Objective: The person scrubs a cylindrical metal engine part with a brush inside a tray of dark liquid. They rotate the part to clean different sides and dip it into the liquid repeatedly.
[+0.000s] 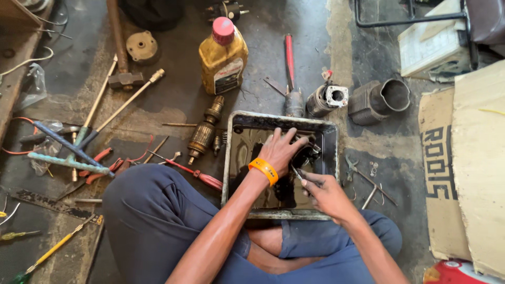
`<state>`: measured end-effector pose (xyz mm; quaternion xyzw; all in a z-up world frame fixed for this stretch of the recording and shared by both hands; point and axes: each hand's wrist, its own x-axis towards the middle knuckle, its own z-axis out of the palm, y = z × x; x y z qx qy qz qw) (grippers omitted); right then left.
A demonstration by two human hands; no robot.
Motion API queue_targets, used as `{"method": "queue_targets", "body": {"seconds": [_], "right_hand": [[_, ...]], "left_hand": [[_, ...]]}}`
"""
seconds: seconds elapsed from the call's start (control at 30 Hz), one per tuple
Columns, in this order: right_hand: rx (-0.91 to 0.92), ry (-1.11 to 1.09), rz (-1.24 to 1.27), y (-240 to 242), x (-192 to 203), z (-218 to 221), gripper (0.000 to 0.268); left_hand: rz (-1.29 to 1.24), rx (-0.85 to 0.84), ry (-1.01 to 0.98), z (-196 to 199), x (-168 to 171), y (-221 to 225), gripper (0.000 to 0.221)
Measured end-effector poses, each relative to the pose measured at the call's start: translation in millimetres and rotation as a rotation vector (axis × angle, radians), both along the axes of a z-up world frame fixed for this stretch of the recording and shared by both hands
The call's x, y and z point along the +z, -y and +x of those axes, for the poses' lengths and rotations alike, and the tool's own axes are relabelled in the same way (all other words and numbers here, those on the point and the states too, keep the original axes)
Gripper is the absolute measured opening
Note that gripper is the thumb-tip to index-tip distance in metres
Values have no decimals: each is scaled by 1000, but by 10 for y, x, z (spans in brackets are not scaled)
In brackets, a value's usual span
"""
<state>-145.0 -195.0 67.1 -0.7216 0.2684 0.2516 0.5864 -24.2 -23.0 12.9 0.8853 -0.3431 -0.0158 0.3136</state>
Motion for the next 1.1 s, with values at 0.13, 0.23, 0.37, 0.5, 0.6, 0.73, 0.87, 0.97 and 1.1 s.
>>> {"method": "queue_targets", "body": {"seconds": [0.13, 0.23, 0.37, 0.5, 0.6, 0.73, 0.87, 0.97, 1.1], "right_hand": [[490, 502, -745, 55, -36, -81, 39], [499, 612, -928, 125, -97, -236, 37], [248, 297, -484, 66, -102, -187, 37], [223, 181, -300, 16, -14, -144, 38], [392, 386, -735, -9, 57, 1, 44], [507, 479, -981, -146, -3, 1, 40], [195, 281, -392, -214, -12, 22, 37], [284, 106, -558, -232, 40, 20, 39], [433, 442, -1031, -184, 97, 39, 39]], "left_hand": [[51, -36, 36, 63, 3, -37, 80], [-2, -42, -14, 28, -49, 11, 81], [42, -49, 59, 79, -53, -20, 84], [35, -9, 4, 40, -100, -21, 84], [82, -64, 84, 73, -91, 26, 85], [57, -59, 68, -6, -152, 35, 85], [48, -56, 58, 13, -162, 60, 87], [99, -66, 60, 9, -150, 54, 87], [50, -56, 109, 14, -119, 83, 79]]}}
